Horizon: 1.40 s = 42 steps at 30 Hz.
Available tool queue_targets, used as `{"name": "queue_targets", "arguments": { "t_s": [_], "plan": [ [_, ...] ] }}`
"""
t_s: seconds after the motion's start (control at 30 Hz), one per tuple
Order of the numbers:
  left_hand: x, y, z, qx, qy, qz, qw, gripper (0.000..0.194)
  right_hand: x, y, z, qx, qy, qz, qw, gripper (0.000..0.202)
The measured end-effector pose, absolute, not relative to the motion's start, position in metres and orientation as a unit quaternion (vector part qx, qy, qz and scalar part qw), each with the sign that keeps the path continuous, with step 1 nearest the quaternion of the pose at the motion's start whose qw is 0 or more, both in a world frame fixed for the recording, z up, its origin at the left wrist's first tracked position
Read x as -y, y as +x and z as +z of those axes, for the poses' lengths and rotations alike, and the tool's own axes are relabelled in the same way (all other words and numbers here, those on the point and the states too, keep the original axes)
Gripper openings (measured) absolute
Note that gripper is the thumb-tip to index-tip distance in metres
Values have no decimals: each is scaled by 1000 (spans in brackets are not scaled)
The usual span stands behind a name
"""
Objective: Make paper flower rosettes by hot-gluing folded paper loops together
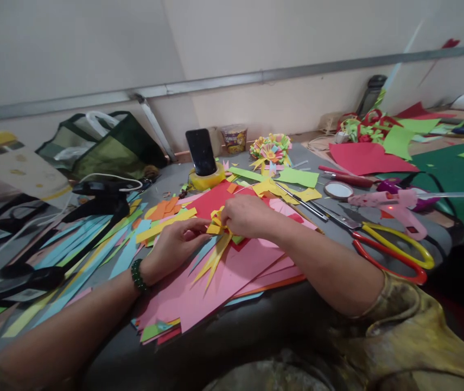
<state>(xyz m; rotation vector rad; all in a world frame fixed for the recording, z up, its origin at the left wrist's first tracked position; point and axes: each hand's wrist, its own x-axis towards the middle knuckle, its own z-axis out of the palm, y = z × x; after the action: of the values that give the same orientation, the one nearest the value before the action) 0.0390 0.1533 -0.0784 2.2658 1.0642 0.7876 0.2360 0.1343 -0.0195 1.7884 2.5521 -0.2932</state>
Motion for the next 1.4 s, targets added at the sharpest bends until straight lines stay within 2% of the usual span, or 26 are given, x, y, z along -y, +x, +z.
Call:
{"name": "queue_targets", "arguments": {
  "t_s": [0.17,0.33,0.53,0.67,0.93,1.4],
  "plan": [
    [-159,42,-79,-392,825,280,295,12,-140,236,-24,-820,560,-110,42,42],
    [-156,40,-74,-385,837,276,275,10,-144,238,-27,-797,584,-151,34,43],
    [-152,32,-65,-381,835,305,255,17,-148,239,-30,-793,582,-181,18,37],
    [-154,34,-68,-370,824,330,274,17,-146,238,-27,-775,606,-181,17,35],
    [-160,44,-79,-384,814,300,316,14,-142,237,-22,-768,617,-172,15,34],
    [-158,46,-76,-388,851,272,226,11,-138,238,-20,-784,600,-156,28,30]
  ]
}}
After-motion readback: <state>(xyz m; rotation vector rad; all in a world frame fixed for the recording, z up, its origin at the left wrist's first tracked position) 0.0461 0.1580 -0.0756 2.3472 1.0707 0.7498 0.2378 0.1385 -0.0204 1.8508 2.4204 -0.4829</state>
